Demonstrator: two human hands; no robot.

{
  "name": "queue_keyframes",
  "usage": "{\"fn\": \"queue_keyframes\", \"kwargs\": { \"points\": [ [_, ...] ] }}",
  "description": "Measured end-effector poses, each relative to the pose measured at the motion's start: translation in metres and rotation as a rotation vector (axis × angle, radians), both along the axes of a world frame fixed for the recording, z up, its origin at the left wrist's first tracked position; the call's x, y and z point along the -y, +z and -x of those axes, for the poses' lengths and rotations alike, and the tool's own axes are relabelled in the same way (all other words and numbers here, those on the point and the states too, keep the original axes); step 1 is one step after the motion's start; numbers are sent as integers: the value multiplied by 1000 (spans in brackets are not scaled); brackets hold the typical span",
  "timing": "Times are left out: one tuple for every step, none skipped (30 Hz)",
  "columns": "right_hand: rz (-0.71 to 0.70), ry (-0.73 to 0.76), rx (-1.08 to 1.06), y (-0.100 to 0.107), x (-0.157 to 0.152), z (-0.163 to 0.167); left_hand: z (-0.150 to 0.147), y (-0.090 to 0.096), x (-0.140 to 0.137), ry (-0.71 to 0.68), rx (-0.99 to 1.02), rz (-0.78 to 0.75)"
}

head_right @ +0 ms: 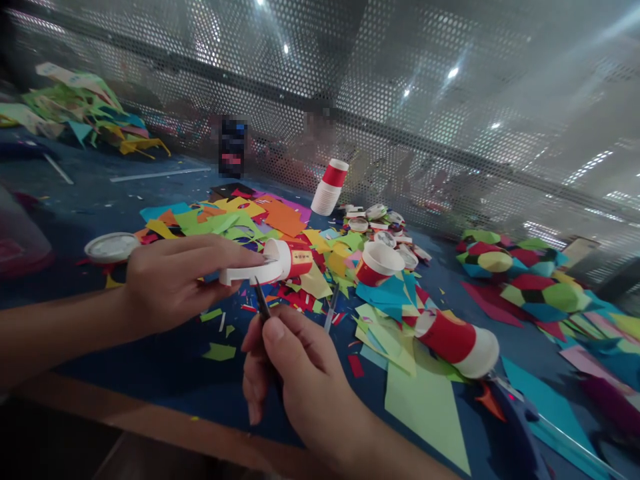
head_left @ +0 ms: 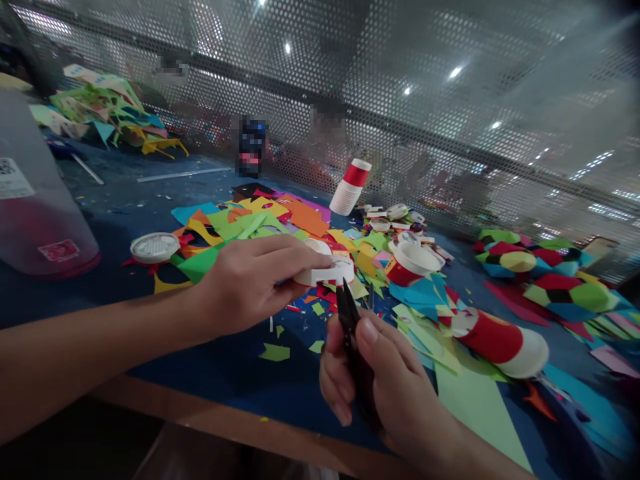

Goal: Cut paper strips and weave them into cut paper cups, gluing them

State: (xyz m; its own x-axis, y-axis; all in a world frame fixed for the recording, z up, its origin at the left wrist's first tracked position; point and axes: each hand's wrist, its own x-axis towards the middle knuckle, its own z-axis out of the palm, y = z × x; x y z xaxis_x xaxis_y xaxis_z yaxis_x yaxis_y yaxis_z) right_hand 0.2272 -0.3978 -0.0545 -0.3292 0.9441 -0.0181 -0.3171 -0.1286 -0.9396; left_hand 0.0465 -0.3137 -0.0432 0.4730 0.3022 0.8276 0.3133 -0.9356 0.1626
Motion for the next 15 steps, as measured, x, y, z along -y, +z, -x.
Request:
{"fn": "queue_keyframes", "kwargs": {
  "points": [
    [2,5,0,0,0,0,0,0,1,0,0,-10],
    [3,11,0,-1,1,0,0,0,1,0,-1,-17],
    [1,15,-2,-1,1,-1,0,0,1,-3,2,-22],
    [-1,19,-3,-1,2,-1,0,1,2,-8,6,-26],
    [-3,19,-5,-2,2,-1,0,1,2,-10,9,-28],
    [-5,18,-9,-2,2,-2,-1,1,2,-10,13,-38],
    [-9,18,-13,-2,2,-2,-1,2,1,-8,16,-57],
    [-13,16,-17,-2,2,-2,-1,2,1,-4,23,-83],
    [-15,13,-22,-2,2,-2,-2,2,1,2,31,-109],
    [-18,10,-28,-2,2,-2,-2,1,0,7,37,-132],
    [-22,5,-32,-2,2,-2,-3,1,0,11,44,-150],
    [-25,0,-33,-2,2,-1,-3,0,0,14,50,-160],
    [-23,-6,-36,-2,2,-1,-3,-1,0,20,50,-160],
    [-21,-9,-44,-2,2,-1,-3,-2,0,23,49,-160],
    [-21,-12,-52,-2,2,-1,-4,-3,0,21,51,-159]
  ]
}}
